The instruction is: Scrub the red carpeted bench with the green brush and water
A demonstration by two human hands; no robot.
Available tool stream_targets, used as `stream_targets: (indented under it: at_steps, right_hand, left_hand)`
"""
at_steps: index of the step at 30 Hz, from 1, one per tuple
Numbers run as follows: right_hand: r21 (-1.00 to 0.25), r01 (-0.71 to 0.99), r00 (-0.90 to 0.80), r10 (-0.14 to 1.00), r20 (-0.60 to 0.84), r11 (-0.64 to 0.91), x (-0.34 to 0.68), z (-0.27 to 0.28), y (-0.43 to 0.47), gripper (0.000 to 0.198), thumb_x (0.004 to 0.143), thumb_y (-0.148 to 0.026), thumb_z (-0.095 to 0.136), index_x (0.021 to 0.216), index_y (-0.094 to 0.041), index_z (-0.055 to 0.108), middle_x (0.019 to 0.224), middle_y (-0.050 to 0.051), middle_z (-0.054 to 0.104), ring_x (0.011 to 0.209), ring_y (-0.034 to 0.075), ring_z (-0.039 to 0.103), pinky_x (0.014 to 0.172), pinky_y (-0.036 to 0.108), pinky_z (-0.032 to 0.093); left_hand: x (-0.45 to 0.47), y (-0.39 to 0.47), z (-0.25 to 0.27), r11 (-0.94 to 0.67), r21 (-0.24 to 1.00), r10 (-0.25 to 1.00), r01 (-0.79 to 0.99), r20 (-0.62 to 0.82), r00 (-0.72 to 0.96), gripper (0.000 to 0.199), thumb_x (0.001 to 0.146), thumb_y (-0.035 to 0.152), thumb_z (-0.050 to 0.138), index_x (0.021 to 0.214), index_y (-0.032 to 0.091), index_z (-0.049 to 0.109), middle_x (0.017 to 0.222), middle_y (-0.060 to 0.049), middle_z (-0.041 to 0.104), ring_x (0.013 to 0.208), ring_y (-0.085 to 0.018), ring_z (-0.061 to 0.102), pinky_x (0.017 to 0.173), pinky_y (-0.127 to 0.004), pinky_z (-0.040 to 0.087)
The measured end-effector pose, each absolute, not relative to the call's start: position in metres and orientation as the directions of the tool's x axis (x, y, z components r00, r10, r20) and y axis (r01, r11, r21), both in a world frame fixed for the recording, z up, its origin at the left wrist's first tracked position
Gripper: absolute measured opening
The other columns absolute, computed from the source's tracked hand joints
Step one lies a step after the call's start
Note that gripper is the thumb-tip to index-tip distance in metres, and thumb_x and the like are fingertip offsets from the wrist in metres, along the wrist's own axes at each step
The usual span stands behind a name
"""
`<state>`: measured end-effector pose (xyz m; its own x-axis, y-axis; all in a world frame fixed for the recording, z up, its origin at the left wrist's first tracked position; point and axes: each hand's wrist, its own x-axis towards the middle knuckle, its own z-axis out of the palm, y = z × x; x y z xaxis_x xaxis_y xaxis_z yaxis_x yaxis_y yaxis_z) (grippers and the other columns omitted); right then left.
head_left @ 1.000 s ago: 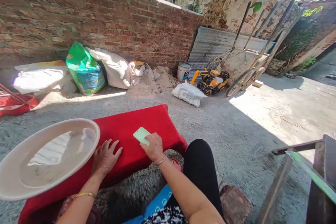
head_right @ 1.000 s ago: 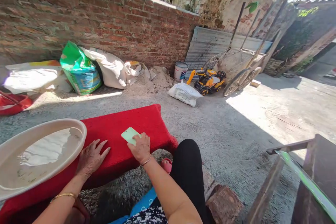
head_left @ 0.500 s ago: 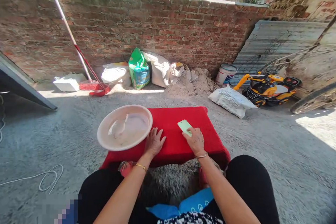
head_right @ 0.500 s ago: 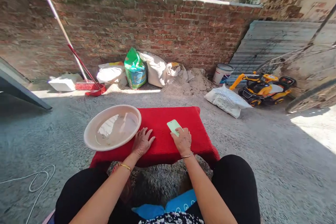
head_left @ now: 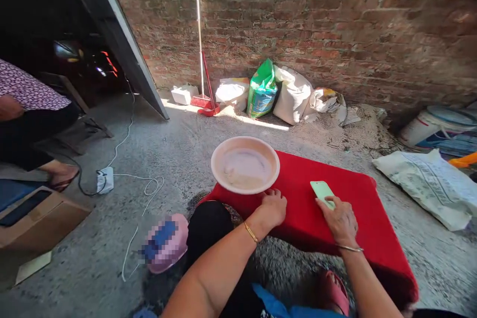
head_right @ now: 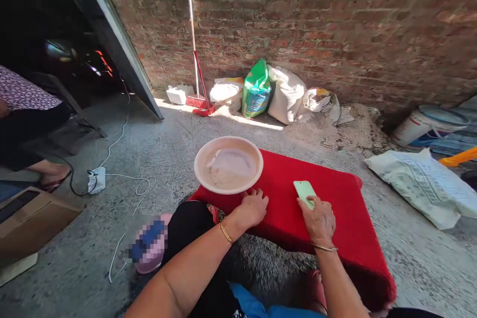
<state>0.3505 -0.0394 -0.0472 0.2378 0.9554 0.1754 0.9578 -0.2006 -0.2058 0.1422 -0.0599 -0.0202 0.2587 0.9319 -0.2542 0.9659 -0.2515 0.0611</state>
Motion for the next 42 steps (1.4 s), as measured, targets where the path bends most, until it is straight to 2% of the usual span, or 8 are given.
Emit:
stream_targets:
  at_steps: [4, 8, 15, 20, 25, 33, 39, 42]
  right_hand:
    - [-0.265, 0.964, 0.083, 0.977, 0.198, -0.028, 0.289, -0.039, -0.039, 0.036, 0.088, -0.050, 0.059, 0.108, -0.022, 0.069, 0.096, 0.010, 0.060, 0.085, 0.020, 0.057, 0.072, 0.028, 0.038]
    - [-0.245, 0.968, -0.009, 0.982, 0.186, 0.055, 0.268, -0.045, -0.029, 0.033, 0.086, -0.048, 0.064, 0.108, -0.024, 0.069, 0.100, 0.007, 0.060, 0.089, 0.018, 0.056, 0.076, 0.026, 0.035]
    - [-0.239, 0.912, 0.377, 0.910, 0.169, -0.334, 0.337, -0.042, -0.020, 0.039, 0.089, -0.051, 0.058, 0.112, -0.021, 0.067, 0.099, 0.010, 0.060, 0.087, 0.020, 0.056, 0.074, 0.028, 0.036]
    - [-0.319, 0.931, 0.253, 0.945, 0.206, -0.180, 0.297, -0.039, -0.008, 0.038, 0.089, -0.051, 0.057, 0.112, -0.023, 0.067, 0.101, 0.008, 0.060, 0.089, 0.018, 0.055, 0.078, 0.027, 0.036]
    - [-0.260, 0.958, 0.160, 0.979, 0.125, -0.124, 0.286, -0.040, 0.001, 0.042, 0.089, -0.053, 0.058, 0.123, -0.031, 0.064, 0.109, 0.008, 0.058, 0.097, 0.020, 0.056, 0.082, 0.029, 0.036]
    - [-0.245, 0.825, 0.546, 0.830, 0.114, -0.510, 0.384, -0.030, -0.003, 0.046, 0.091, -0.053, 0.053, 0.127, -0.026, 0.061, 0.111, 0.013, 0.056, 0.101, 0.025, 0.057, 0.081, 0.032, 0.037]
    - [-0.252, 0.943, 0.253, 0.959, 0.130, -0.215, 0.320, -0.039, 0.011, 0.043, 0.090, -0.053, 0.055, 0.126, -0.030, 0.062, 0.113, 0.010, 0.055, 0.102, 0.022, 0.055, 0.085, 0.031, 0.036]
    - [-0.230, 0.956, 0.212, 0.970, 0.120, -0.181, 0.316, -0.044, 0.014, 0.043, 0.090, -0.054, 0.055, 0.126, -0.032, 0.062, 0.112, 0.009, 0.055, 0.101, 0.021, 0.054, 0.086, 0.031, 0.036]
  left_hand:
    - [0.143, -0.068, -0.008, -0.240, 0.029, 0.898, 0.970, -0.373, 0.234, 0.049, 0.092, 0.023, 0.042, 0.140, 0.016, 0.050, 0.148, -0.024, 0.041, 0.131, -0.042, 0.042, 0.088, -0.062, 0.048]
    - [0.138, -0.066, 0.000, -0.300, 0.025, 0.879, 0.954, -0.381, 0.286, 0.052, 0.092, 0.027, 0.044, 0.143, 0.016, 0.046, 0.147, -0.024, 0.041, 0.129, -0.041, 0.044, 0.087, -0.059, 0.050]
    - [0.125, -0.062, -0.005, -0.369, 0.070, 0.887, 0.927, -0.271, 0.373, 0.041, 0.085, 0.037, 0.063, 0.123, 0.020, 0.063, 0.134, -0.019, 0.056, 0.120, -0.034, 0.055, 0.096, -0.050, 0.046]
    - [0.125, -0.050, -0.031, -0.379, 0.202, 0.913, 0.903, -0.081, 0.401, 0.048, 0.089, 0.048, 0.055, 0.128, 0.020, 0.061, 0.146, -0.018, 0.048, 0.138, -0.037, 0.040, 0.108, -0.052, 0.037]
    - [0.131, -0.029, -0.055, -0.344, 0.220, 0.935, 0.913, -0.011, 0.355, 0.053, 0.094, 0.044, 0.049, 0.141, 0.020, 0.051, 0.154, -0.016, 0.038, 0.145, -0.032, 0.030, 0.115, -0.047, 0.031]
    - [0.135, -0.027, -0.066, -0.333, 0.176, 0.942, 0.926, 0.109, 0.318, 0.052, 0.095, 0.046, 0.047, 0.140, 0.022, 0.053, 0.153, -0.015, 0.041, 0.144, -0.033, 0.032, 0.116, -0.050, 0.028]
    - [0.135, -0.027, -0.063, -0.332, 0.162, 0.942, 0.929, 0.112, 0.317, 0.051, 0.095, 0.045, 0.045, 0.140, 0.022, 0.054, 0.153, -0.015, 0.041, 0.143, -0.032, 0.033, 0.114, -0.050, 0.031]
    - [0.136, -0.027, -0.062, -0.320, 0.161, 0.946, 0.933, 0.107, 0.306, 0.050, 0.095, 0.045, 0.045, 0.139, 0.023, 0.054, 0.153, -0.015, 0.041, 0.143, -0.032, 0.033, 0.113, -0.052, 0.032]
